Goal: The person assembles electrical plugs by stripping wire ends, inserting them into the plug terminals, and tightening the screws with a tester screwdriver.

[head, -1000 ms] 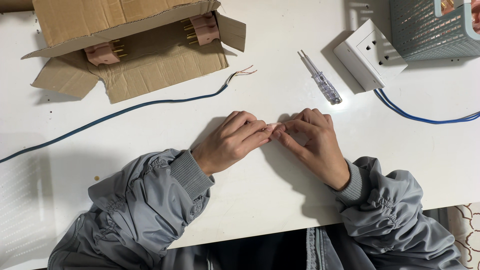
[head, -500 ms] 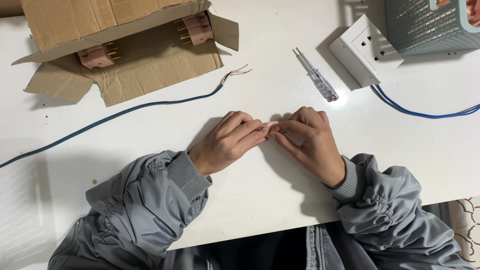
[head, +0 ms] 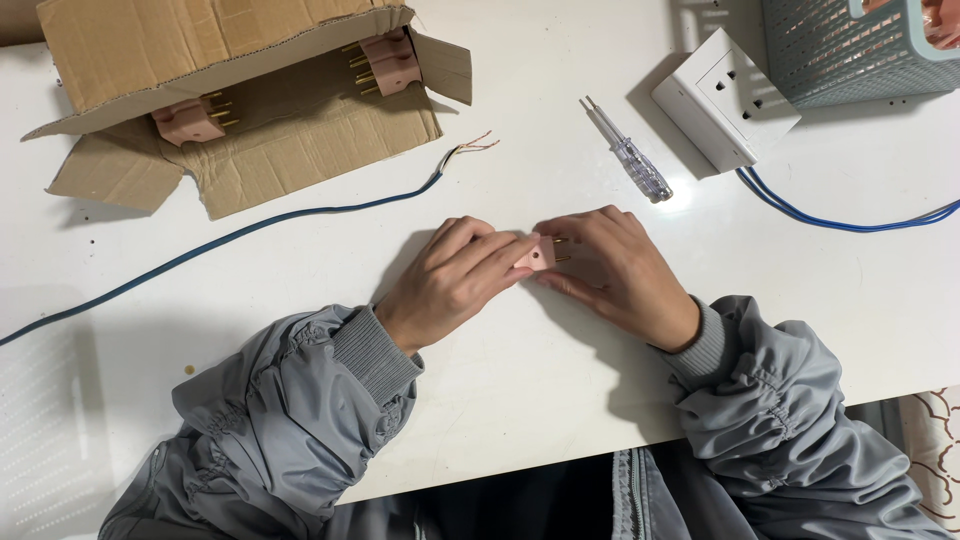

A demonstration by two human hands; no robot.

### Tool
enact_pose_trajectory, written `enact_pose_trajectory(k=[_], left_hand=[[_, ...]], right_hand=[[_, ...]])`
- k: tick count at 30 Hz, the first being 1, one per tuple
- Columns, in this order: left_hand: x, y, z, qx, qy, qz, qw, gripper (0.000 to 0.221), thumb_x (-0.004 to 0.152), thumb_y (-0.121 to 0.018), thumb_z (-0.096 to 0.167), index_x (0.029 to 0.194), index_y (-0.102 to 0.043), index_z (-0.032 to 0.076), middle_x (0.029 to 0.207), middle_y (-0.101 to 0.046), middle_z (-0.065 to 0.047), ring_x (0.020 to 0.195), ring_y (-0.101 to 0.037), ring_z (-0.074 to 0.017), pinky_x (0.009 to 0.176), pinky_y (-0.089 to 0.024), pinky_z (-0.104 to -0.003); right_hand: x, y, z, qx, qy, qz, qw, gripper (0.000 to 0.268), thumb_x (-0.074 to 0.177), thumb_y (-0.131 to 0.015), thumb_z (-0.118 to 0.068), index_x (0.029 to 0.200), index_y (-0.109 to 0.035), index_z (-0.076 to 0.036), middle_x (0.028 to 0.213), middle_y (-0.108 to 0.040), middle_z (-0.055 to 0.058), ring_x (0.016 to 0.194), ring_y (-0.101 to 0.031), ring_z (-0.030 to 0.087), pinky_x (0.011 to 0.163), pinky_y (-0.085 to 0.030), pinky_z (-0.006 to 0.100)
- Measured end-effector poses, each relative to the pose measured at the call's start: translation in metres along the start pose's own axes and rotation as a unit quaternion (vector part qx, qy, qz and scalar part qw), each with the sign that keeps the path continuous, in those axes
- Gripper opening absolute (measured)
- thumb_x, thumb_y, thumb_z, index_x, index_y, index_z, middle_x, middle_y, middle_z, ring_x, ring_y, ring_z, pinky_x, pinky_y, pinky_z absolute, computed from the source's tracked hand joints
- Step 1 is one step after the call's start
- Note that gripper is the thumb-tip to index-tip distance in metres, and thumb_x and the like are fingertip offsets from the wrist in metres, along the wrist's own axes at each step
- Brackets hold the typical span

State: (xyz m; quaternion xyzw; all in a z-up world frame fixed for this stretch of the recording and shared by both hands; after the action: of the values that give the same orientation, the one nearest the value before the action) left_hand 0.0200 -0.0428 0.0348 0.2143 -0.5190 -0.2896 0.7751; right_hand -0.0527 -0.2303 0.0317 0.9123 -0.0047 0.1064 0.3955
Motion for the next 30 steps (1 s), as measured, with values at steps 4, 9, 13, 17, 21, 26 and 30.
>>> enact_pose_trajectory(k=[4,9,13,17,21,26,30], left_hand=[[-0.005,-0.003,-0.006,-0.023,0.011,0.008,1.0,0.026,0.111,-0.083,0.013,0.136,-0.079,0.008,0.111,-0.076,-0.007,0.098,-0.068,-0.0235,0.09,-0.06,-0.035],[-0.005,-0.001,-0.011,-0.071,0.043,0.024,0.996,0.034,0.104,-0.092,0.022,0.135,-0.083,0.013,0.116,-0.077,-0.006,0.105,-0.069,-0.0226,0.094,-0.061,-0.034],[-0.008,-0.001,-0.016,-0.082,0.063,0.018,0.994,0.032,0.106,-0.088,0.015,0.138,-0.083,0.015,0.113,-0.078,-0.004,0.104,-0.07,-0.0214,0.094,-0.061,-0.033],[-0.017,0.002,-0.039,-0.185,0.198,0.035,0.962,0.025,0.109,-0.085,0.018,0.132,-0.084,0.009,0.111,-0.085,-0.006,0.101,-0.079,-0.0206,0.091,-0.063,-0.034],[-0.025,-0.003,-0.052,-0.34,0.362,0.067,0.865,0.032,0.115,-0.076,0.026,0.134,-0.079,0.0,0.11,-0.086,-0.012,0.1,-0.075,-0.0128,0.095,-0.065,-0.033],[-0.026,-0.005,-0.049,-0.413,0.395,0.095,0.815,0.034,0.115,-0.075,0.023,0.135,-0.077,-0.004,0.107,-0.083,-0.013,0.104,-0.077,-0.0144,0.099,-0.066,-0.034],[-0.024,-0.005,-0.049,-0.445,0.391,0.095,0.8,0.034,0.117,-0.072,0.024,0.136,-0.074,-0.004,0.108,-0.077,-0.008,0.107,-0.071,-0.0121,0.106,-0.064,-0.036]], right_hand=[[0.001,-0.003,0.006,0.016,0.005,0.008,1.0,0.041,0.095,-0.093,-0.011,0.133,-0.081,-0.003,0.109,-0.083,0.017,0.1,-0.076,0.035,0.094,-0.059,0.049],[0.001,0.004,0.001,0.084,-0.003,0.031,0.996,0.036,0.099,-0.092,-0.019,0.13,-0.084,-0.002,0.103,-0.083,0.016,0.094,-0.075,0.031,0.094,-0.061,0.047],[0.005,0.01,0.001,0.112,-0.015,0.038,0.993,0.036,0.099,-0.091,-0.02,0.13,-0.084,-0.003,0.101,-0.083,0.014,0.094,-0.075,0.028,0.095,-0.062,0.044],[0.002,0.04,0.024,-0.038,0.039,0.129,0.99,0.045,0.105,-0.089,-0.016,0.145,-0.078,0.001,0.118,-0.08,0.019,0.101,-0.072,0.038,0.096,-0.059,0.052],[-0.007,0.055,0.057,-0.248,0.014,0.176,0.952,0.042,0.111,-0.094,-0.014,0.146,-0.08,0.004,0.118,-0.074,0.021,0.104,-0.066,0.037,0.094,-0.054,0.05],[-0.006,0.051,0.065,-0.291,-0.054,0.144,0.944,0.031,0.112,-0.092,-0.016,0.135,-0.084,0.004,0.111,-0.074,0.019,0.099,-0.067,0.033,0.088,-0.054,0.045],[-0.006,0.049,0.077,-0.264,-0.094,0.13,0.951,0.019,0.116,-0.087,-0.012,0.128,-0.085,0.003,0.106,-0.073,0.018,0.092,-0.069,0.031,0.082,-0.055,0.042]])
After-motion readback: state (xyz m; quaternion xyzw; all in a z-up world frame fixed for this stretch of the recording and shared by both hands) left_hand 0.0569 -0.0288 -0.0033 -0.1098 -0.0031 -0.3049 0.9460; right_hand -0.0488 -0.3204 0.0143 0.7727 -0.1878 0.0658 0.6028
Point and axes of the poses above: each hand's wrist, its own x-axis towards the middle knuckle, its own y-axis out of the back of the hand, z = x × y, the point moved 6 cm from there along x, towards the middle knuckle
